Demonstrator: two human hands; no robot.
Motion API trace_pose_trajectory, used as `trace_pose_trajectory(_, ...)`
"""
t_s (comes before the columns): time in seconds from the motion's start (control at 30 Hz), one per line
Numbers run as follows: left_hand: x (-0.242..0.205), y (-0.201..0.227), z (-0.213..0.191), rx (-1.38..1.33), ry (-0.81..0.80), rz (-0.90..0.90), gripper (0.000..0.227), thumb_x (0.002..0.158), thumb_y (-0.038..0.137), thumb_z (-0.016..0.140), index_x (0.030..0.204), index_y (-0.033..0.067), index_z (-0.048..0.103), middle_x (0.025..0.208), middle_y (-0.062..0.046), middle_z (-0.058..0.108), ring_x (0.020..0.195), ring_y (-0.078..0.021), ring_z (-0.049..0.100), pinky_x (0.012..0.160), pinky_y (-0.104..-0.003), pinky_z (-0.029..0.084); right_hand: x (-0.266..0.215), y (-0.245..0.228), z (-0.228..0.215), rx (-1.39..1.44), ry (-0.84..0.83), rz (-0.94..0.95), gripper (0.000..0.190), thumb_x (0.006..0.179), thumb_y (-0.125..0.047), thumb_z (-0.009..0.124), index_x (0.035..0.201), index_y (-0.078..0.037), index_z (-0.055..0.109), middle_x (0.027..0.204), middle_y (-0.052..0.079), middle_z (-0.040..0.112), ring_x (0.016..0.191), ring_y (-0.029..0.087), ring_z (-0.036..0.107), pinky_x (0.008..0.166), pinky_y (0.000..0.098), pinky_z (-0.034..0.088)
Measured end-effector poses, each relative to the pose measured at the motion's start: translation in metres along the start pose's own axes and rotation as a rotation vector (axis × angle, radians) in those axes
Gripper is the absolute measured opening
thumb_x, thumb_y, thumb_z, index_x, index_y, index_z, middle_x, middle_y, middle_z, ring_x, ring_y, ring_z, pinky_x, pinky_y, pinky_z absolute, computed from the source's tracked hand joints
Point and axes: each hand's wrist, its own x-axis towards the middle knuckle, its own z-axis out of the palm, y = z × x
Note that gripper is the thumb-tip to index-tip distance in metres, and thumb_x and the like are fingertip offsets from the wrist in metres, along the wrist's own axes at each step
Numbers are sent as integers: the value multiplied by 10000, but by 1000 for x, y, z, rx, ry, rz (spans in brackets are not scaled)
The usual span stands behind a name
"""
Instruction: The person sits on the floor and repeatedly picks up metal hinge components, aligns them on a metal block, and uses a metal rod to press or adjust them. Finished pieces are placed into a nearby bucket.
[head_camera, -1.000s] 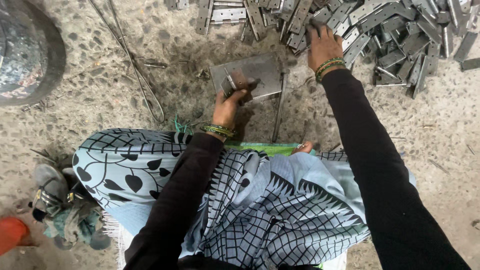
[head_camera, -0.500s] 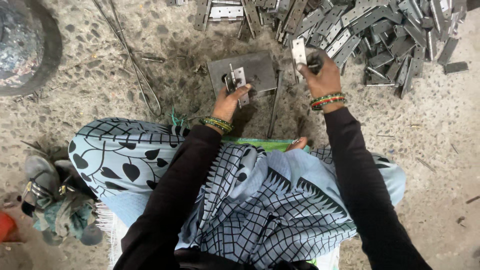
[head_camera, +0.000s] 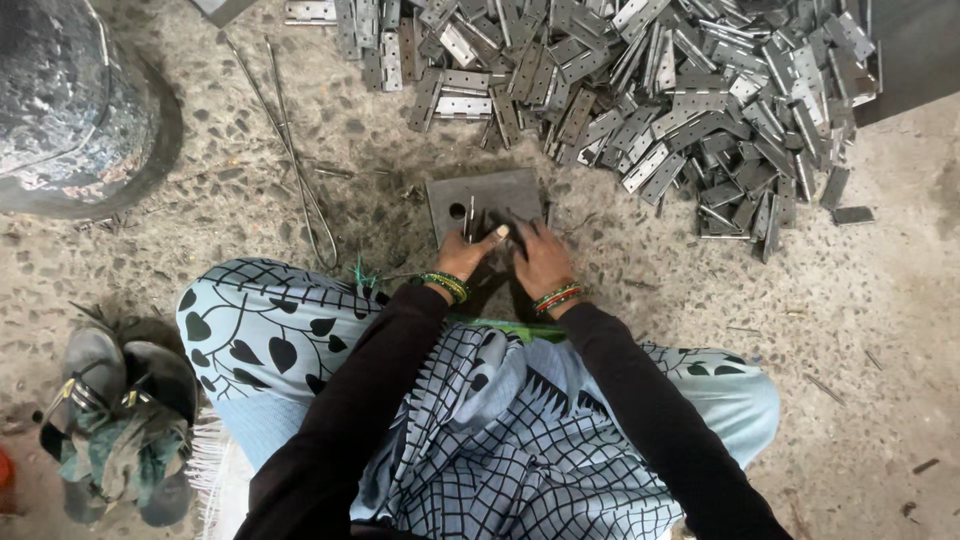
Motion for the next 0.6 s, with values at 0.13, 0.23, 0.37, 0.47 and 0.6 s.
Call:
trace_pose_trajectory(0.13, -4, 5, -6, -50, 48, 8, 584, 688, 484, 916, 929, -28, 771, 877, -100, 776, 751, -152, 698, 700, -357, 580, -16, -21, -3, -47, -94, 120, 472, 883, -233, 652, 1334, -110, 592, 1338, 226, 575, 1094, 453, 621, 913, 514, 513)
trace_pose_trajectory(0.23, -5, 13, -12, 8, 102, 36, 608, 656, 472, 935, 954, -33, 772, 893, -116, 785, 767, -180, 711, 736, -360, 583, -12, -28, -6, 63, 32, -9, 465, 908, -265, 662, 1326, -72, 595, 1292, 257, 600, 1074, 446, 634, 904, 480, 525)
trace_pose_trajectory(0.37, -4, 16, -14, -18, 100, -9, 628, 661, 446, 942, 1001, -54, 773, 942, -136, 784, 813, -222, 722, 775, -366, 582, -2, -13, -13, 428, -80, 141, 488, 953, -386, 675, 1323, -70, 636, 1148, 171, 721, 1033, 331, 699, 890, 412, 532)
trace_pose_trajectory(0.47, -9, 15, -12, -352, -15, 126, 671, 642, 408, 951, 1096, -33, 728, 1047, -108, 759, 912, -204, 701, 825, -364, 568, -4, 5, -13, 614, -191, 235, 516, 892, -454, 717, 1236, -70, 724, 1043, 110, 785, 955, 232, 729, 864, 360, 541)
trace_pose_trajectory(0.6, -9, 23, -15, -349, -50, 120, 730, 666, 408, 935, 1185, -43, 692, 1159, -128, 735, 1042, -224, 688, 921, -360, 545, 1, 27, -4, 1093, -268, 533, 518, 856, -425, 787, 1145, 2, 740, 992, 94, 776, 855, 190, 718, 801, 379, 571)
